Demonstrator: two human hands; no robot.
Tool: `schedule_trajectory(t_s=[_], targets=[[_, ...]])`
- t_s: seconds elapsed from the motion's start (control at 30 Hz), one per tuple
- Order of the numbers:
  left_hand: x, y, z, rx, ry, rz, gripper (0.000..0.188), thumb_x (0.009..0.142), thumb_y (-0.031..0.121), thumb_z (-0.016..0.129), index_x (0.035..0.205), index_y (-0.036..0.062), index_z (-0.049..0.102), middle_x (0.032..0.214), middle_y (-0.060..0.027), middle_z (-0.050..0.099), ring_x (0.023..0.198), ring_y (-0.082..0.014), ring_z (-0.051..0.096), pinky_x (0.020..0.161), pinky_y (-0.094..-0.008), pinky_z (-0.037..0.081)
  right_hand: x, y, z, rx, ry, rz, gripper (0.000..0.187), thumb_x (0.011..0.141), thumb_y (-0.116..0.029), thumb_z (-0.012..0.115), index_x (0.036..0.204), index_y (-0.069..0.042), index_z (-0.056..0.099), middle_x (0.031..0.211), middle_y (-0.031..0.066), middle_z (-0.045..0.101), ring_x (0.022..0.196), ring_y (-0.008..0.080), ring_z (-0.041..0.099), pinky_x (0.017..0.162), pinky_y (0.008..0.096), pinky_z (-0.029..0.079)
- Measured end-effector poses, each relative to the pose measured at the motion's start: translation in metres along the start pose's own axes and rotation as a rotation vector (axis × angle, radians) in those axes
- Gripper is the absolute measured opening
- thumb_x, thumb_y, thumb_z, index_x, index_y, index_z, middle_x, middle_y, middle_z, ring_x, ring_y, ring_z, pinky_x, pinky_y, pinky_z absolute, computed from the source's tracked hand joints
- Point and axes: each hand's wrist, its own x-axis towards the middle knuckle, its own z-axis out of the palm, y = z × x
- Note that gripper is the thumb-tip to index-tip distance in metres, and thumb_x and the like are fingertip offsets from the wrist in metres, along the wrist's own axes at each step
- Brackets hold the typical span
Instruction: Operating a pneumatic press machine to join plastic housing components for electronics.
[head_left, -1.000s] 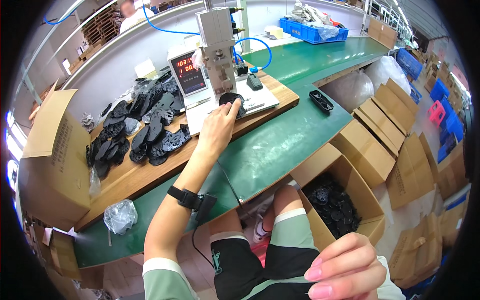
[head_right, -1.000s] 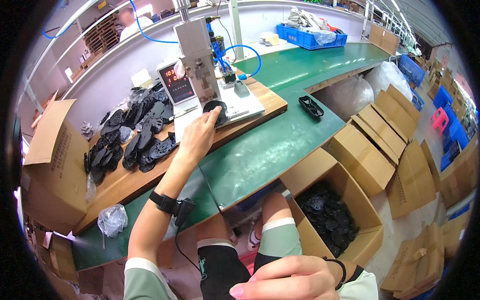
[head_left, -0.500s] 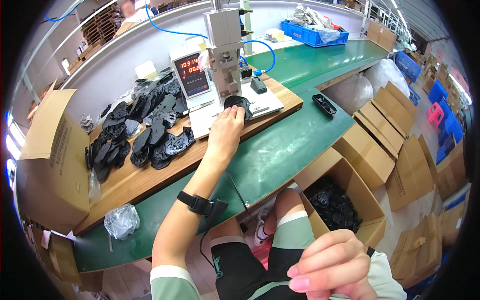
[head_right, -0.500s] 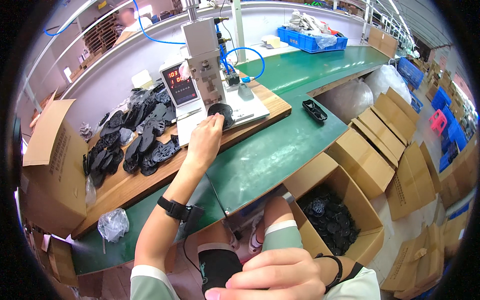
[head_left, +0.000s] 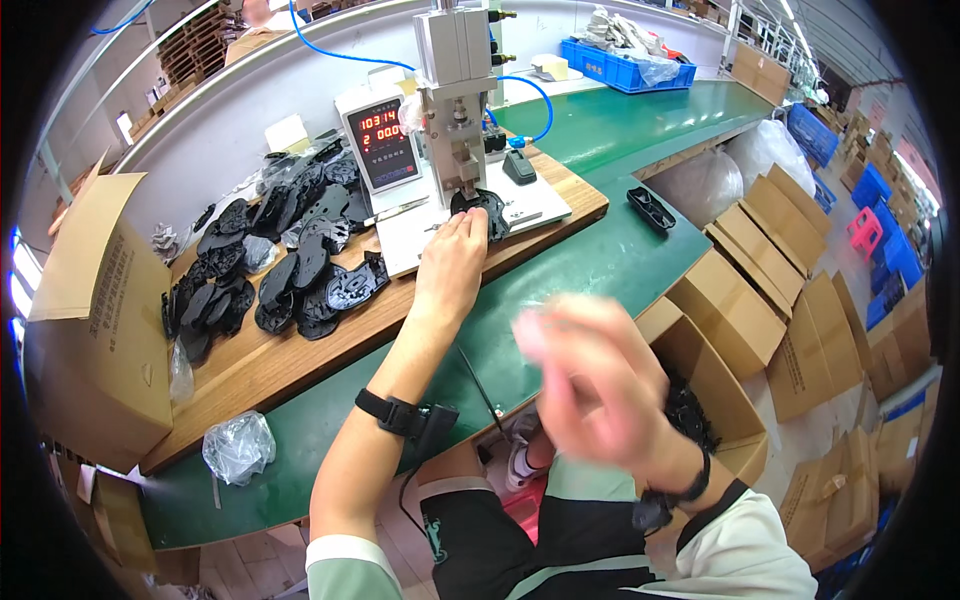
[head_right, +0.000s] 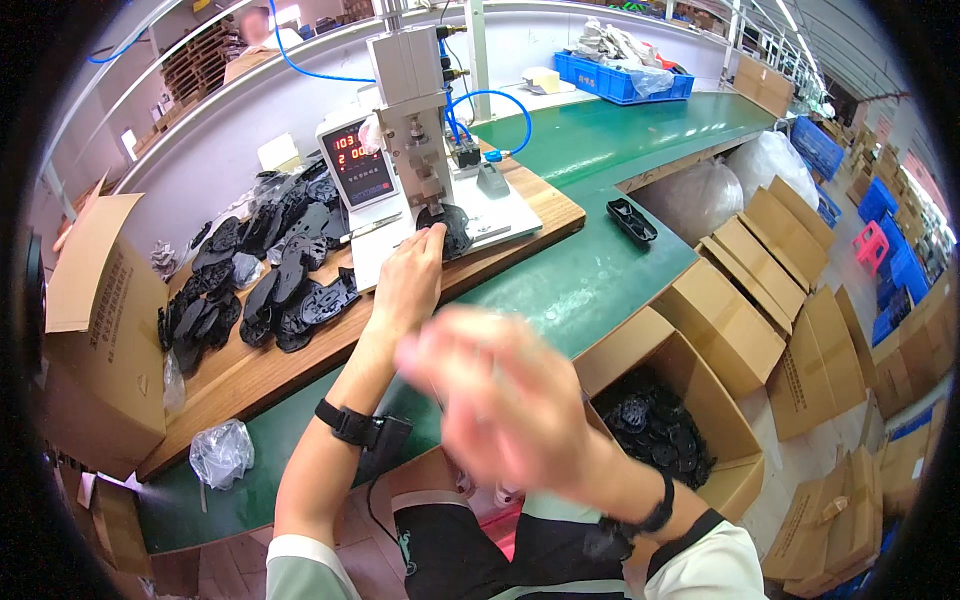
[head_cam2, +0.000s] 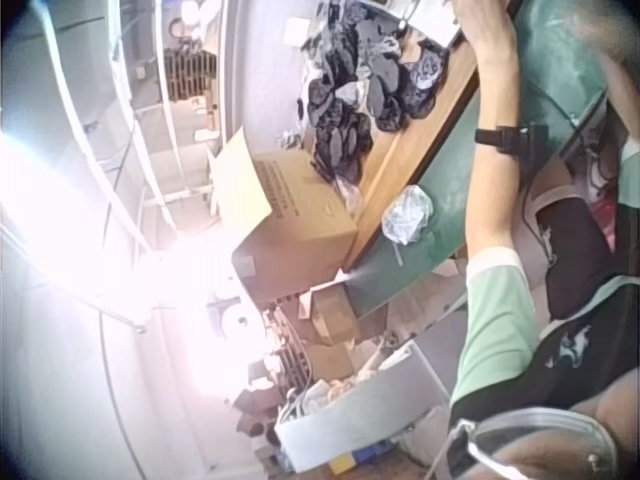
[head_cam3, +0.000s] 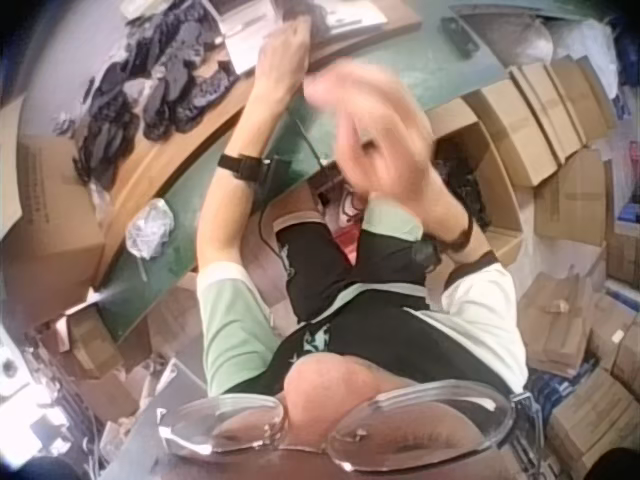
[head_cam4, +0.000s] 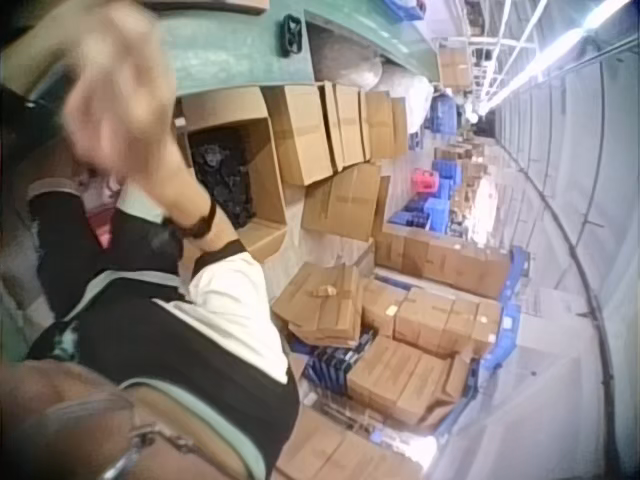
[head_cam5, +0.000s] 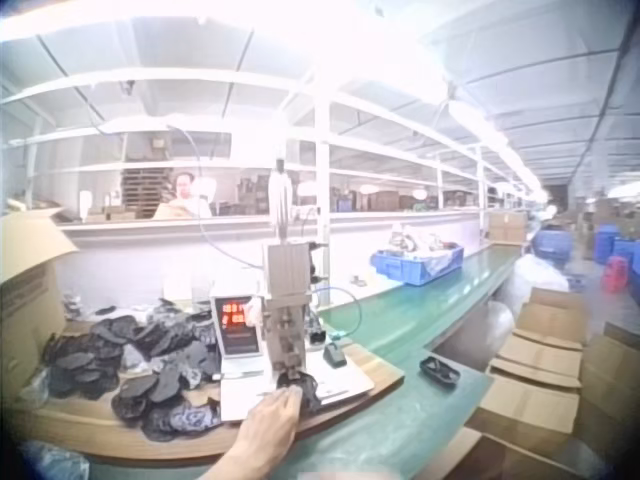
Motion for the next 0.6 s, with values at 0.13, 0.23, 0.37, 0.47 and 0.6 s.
schedule_trajectory(t_s=[0.13,0.23,0.37,0.47,0.6], targets=[[0.000,0.001,0.000,-0.022,0.014,-0.010,0.045,0.090,-0.002,0.063,0.133,-0.0052,0.054,0.123,-0.0220,0.071,0.122,-0.0361,0.069,0.105,-0.0415,0.056,-0.005,0.098,0.056,-0.307,-0.169,0.169,0.064,0.077,0.005,0.067,0.140,-0.002,0.056,0.132,0.0159,0.062,0.128,0.0363,0.057,0.107,0.0463,0.047],[-0.001,0.004,-0.007,-0.165,0.047,-0.127,0.052,0.089,-0.004,0.064,0.138,-0.0041,0.049,0.120,-0.0204,0.068,0.117,-0.0385,0.070,0.100,-0.0423,0.058,-0.009,0.142,0.093,-0.371,-0.178,0.157,0.059,0.079,0.003,0.067,0.136,-0.003,0.058,0.133,0.0146,0.063,0.128,0.0338,0.058,0.104,0.0461,0.047],[-0.004,0.006,-0.015,-0.348,-0.018,-0.238,0.060,0.086,-0.006,0.067,0.142,-0.0001,0.045,0.133,-0.0252,0.053,0.110,-0.0453,0.067,0.091,-0.0477,0.059,-0.009,0.178,0.122,-0.433,-0.149,0.156,0.040,0.082,0.001,0.066,0.122,-0.005,0.064,0.127,0.0094,0.066,0.122,0.0308,0.061,0.097,0.0456,0.050],[-0.028,-0.020,-0.023,-0.248,0.173,-0.166,0.066,0.082,-0.001,0.070,0.143,0.0007,0.045,0.142,-0.0235,0.049,0.125,-0.0432,0.058,0.102,-0.0518,0.052,0.007,0.174,0.128,-0.430,-0.155,0.181,0.034,0.078,0.004,0.068,0.111,-0.006,0.065,0.115,0.0091,0.068,0.113,0.0334,0.064,0.093,0.0463,0.053],[-0.071,-0.060,-0.032,0.104,0.106,-0.326,0.066,0.082,0.010,0.071,0.143,-0.0007,0.049,0.143,-0.0193,0.056,0.134,-0.0369,0.051,0.111,-0.0486,0.041,0.009,0.176,0.117,-0.410,-0.184,0.176,0.034,0.075,0.008,0.070,0.106,-0.006,0.065,0.109,0.0102,0.067,0.108,0.0356,0.064,0.091,0.0474,0.055]])
